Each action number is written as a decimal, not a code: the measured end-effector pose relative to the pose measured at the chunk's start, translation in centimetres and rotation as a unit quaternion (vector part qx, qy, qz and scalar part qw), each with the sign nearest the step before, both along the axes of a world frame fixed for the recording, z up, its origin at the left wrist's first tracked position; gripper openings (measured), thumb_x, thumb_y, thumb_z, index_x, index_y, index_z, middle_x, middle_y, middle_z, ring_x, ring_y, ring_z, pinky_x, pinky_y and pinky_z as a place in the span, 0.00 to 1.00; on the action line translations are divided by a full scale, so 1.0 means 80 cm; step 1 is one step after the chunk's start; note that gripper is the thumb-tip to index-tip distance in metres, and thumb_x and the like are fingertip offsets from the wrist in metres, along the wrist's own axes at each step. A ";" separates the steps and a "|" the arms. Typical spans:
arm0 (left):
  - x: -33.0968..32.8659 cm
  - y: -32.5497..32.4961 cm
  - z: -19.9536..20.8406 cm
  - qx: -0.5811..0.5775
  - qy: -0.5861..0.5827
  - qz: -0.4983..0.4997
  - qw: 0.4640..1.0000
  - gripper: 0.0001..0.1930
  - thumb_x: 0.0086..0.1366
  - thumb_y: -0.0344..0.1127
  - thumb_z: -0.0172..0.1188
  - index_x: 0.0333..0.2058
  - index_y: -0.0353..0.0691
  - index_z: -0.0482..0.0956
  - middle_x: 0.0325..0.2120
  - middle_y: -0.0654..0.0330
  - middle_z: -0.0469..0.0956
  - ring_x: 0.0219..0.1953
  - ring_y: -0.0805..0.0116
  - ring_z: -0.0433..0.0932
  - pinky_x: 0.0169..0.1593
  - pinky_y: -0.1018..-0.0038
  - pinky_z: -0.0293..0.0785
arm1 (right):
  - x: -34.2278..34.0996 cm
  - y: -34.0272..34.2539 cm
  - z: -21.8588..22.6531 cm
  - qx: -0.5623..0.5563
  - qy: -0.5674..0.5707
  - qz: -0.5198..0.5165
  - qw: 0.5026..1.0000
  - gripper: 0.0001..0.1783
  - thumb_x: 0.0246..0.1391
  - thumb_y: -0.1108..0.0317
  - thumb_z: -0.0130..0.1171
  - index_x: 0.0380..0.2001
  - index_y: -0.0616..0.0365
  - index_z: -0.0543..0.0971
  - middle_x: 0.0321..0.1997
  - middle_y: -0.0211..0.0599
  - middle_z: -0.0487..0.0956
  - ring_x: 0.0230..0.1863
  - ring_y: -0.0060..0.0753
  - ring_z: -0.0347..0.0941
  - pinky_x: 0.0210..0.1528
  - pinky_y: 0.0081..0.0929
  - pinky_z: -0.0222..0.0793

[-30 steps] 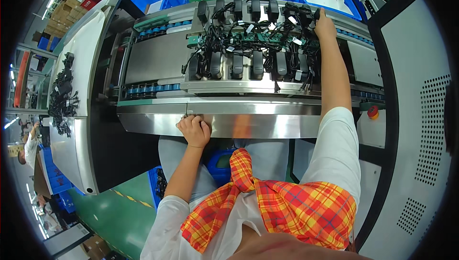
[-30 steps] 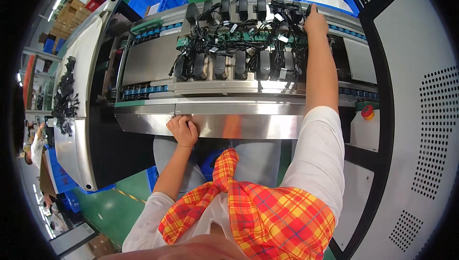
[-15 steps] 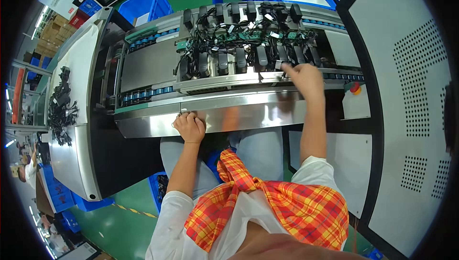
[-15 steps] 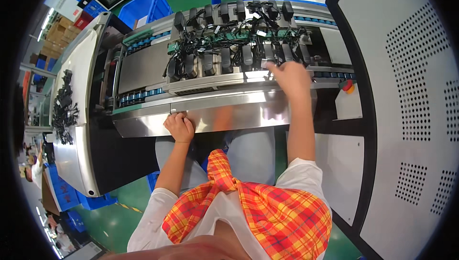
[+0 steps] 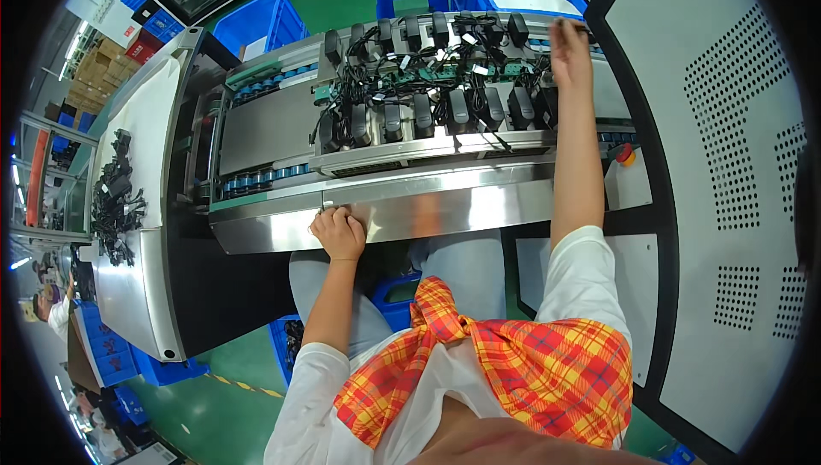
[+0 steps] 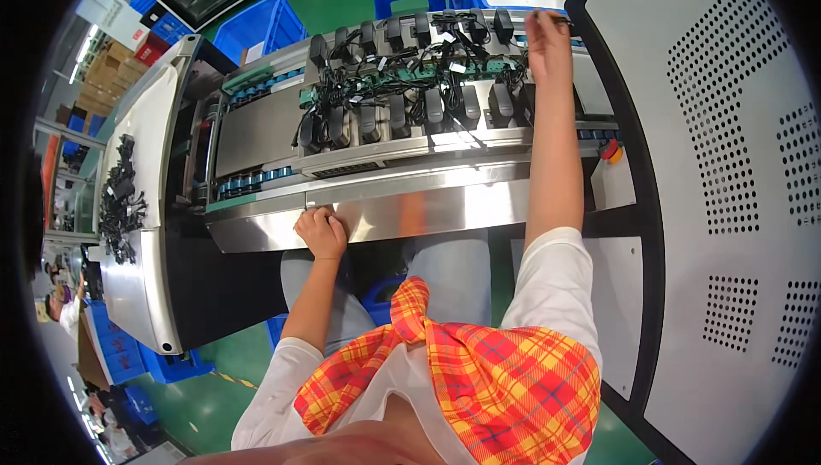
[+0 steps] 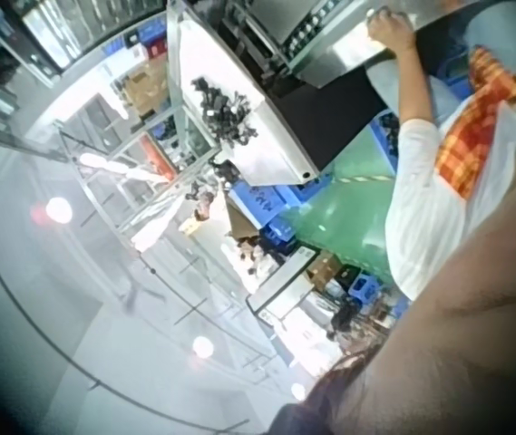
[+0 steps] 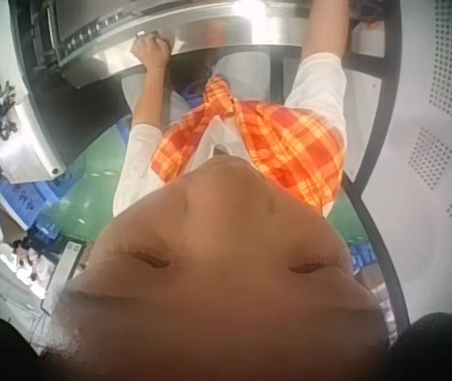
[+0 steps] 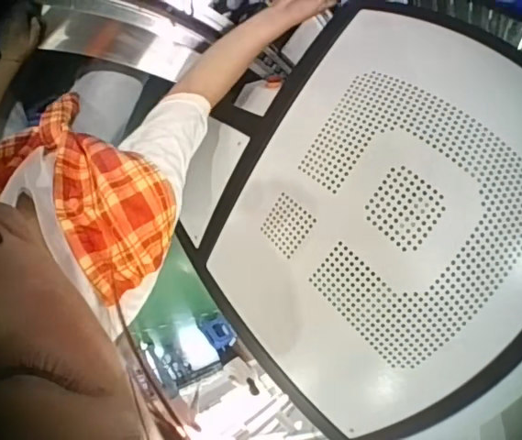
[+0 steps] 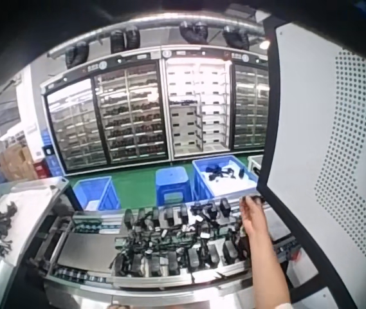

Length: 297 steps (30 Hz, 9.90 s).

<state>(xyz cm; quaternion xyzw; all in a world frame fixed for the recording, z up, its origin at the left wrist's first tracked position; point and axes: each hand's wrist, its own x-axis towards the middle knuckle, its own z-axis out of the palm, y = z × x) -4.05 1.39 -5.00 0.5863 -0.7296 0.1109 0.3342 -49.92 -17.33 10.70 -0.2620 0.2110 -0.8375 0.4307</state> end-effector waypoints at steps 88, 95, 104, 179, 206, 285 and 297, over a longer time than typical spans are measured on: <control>-0.002 0.002 -0.015 0.028 0.007 0.023 0.999 0.08 0.47 0.37 0.55 0.28 0.47 0.70 0.31 0.60 0.68 0.37 0.56 0.66 0.46 0.56 0.59 | 0.175 -0.292 -0.080 0.240 0.850 -0.061 0.464 0.28 0.55 0.47 0.43 0.46 0.59 0.74 0.50 0.50 0.73 0.51 0.52 0.68 0.50 0.39 0.63; 0.001 0.002 -0.017 0.014 0.025 0.008 1.000 0.09 0.46 0.37 0.55 0.28 0.47 0.70 0.30 0.61 0.68 0.37 0.57 0.66 0.46 0.56 0.60 | 0.185 -0.339 -0.084 0.372 0.796 0.197 0.436 0.26 0.46 0.51 0.46 0.42 0.57 0.77 0.46 0.47 0.76 0.46 0.41 0.70 0.46 0.36 0.63; 0.010 0.005 -0.017 -0.006 0.010 0.021 1.000 0.10 0.46 0.38 0.57 0.29 0.47 0.72 0.30 0.63 0.70 0.35 0.63 0.68 0.46 0.62 0.62 | 0.188 -0.345 -0.074 0.371 0.777 0.201 0.467 0.18 0.43 0.56 0.49 0.29 0.60 0.77 0.29 0.37 0.76 0.34 0.35 0.69 0.38 0.36 0.62; -0.025 0.335 0.108 0.040 0.887 0.213 0.408 0.23 0.64 0.52 0.49 0.44 0.36 0.74 0.38 0.60 0.76 0.43 0.66 0.72 0.51 0.72 0.63 | 0.469 0.012 0.171 -0.195 0.878 0.258 0.352 0.22 0.50 0.55 0.52 0.31 0.67 0.77 0.32 0.61 0.75 0.38 0.59 0.72 0.41 0.44 0.67; -0.183 0.313 0.144 0.063 0.772 0.243 0.583 0.34 0.53 0.46 0.64 0.52 0.28 0.64 0.47 0.51 0.70 0.53 0.62 0.66 0.57 0.71 0.59 | 0.491 -0.029 0.097 -0.256 0.781 0.415 0.389 0.24 0.58 0.52 0.46 0.32 0.68 0.73 0.32 0.52 0.75 0.36 0.52 0.69 0.40 0.35 0.63; -0.035 0.640 -0.088 0.023 0.849 0.478 0.226 0.26 0.63 0.57 0.45 0.35 0.38 0.80 0.26 0.60 0.80 0.28 0.69 0.77 0.34 0.73 0.73 | 0.549 0.202 -0.239 0.181 0.452 0.834 0.259 0.20 0.62 0.59 0.38 0.52 0.57 0.69 0.47 0.35 0.74 0.46 0.26 0.70 0.48 0.24 0.64; 0.058 0.632 -0.144 0.006 0.516 0.738 0.434 0.26 0.57 0.51 0.59 0.13 0.32 0.72 0.09 0.66 0.64 0.16 0.75 0.60 0.22 0.72 0.57 | 0.594 0.224 -0.308 0.288 0.531 0.730 0.319 0.23 0.63 0.60 0.37 0.58 0.53 0.64 0.55 0.34 0.70 0.53 0.28 0.65 0.55 0.26 0.59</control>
